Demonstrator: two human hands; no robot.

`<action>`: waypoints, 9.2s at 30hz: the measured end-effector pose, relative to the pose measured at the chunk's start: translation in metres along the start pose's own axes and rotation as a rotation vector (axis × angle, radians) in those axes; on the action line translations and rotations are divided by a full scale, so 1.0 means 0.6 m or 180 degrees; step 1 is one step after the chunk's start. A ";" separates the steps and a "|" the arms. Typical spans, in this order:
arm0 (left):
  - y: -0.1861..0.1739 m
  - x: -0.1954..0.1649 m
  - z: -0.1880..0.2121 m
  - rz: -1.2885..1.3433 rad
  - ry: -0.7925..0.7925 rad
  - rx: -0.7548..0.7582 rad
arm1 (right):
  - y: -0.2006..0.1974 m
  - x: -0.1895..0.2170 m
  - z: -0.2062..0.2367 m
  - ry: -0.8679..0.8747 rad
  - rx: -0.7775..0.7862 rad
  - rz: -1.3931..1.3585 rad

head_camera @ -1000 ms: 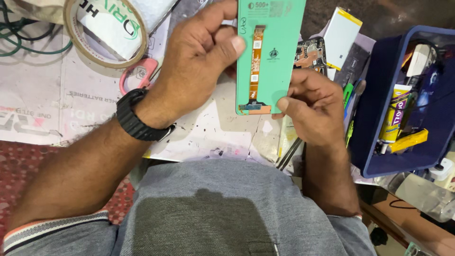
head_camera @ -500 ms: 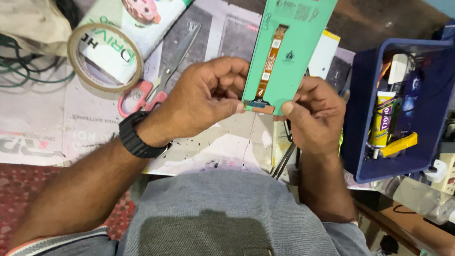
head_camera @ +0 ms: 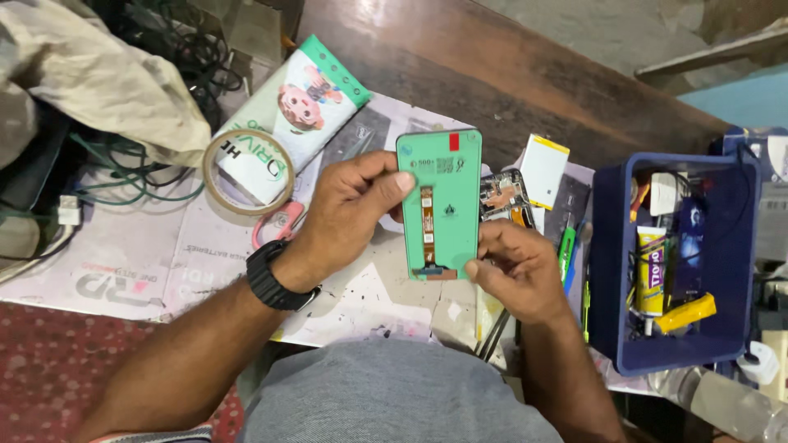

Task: The person handles a smartphone battery, peels protective film from its connector, and uses a green plastic pry tool to scrape adhesive residue from the battery surface. The person then picks up a phone chassis, sprays a clear liquid onto it, and wipes the chassis with a blue brush.

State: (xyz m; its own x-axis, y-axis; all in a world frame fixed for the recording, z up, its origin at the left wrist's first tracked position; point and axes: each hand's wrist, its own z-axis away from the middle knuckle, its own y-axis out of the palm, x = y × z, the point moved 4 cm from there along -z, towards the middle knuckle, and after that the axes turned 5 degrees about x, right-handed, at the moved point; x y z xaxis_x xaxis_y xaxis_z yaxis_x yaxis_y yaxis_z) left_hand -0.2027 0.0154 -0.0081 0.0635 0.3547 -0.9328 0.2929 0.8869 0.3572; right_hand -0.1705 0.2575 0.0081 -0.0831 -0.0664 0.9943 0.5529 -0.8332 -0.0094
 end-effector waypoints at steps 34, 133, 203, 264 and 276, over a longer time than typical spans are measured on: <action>0.033 0.018 0.002 -0.0334 -0.0334 0.0330 | -0.007 0.011 0.006 -0.0322 -0.0627 0.0050; 0.021 0.013 0.005 -0.0032 0.0041 -0.0190 | 0.057 0.003 -0.031 0.0973 0.0895 -0.2816; 0.007 0.035 -0.009 0.0909 -0.0376 -0.0388 | 0.045 0.079 -0.021 -0.0924 -0.1366 0.4001; 0.025 0.019 0.003 0.0999 -0.0785 0.0189 | 0.077 -0.036 -0.033 0.1019 0.0656 -0.2994; 0.016 0.037 0.003 0.0999 -0.0760 0.0070 | 0.080 -0.034 -0.022 0.0866 0.0483 -0.2161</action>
State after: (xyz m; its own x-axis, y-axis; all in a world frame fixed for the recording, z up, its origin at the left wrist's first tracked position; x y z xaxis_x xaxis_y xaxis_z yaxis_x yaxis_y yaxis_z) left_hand -0.1965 0.0313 -0.0253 0.3726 0.5265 -0.7642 0.2442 0.7388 0.6281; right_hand -0.1531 0.2115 -0.0141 -0.6382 0.2859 0.7148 0.4137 -0.6557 0.6316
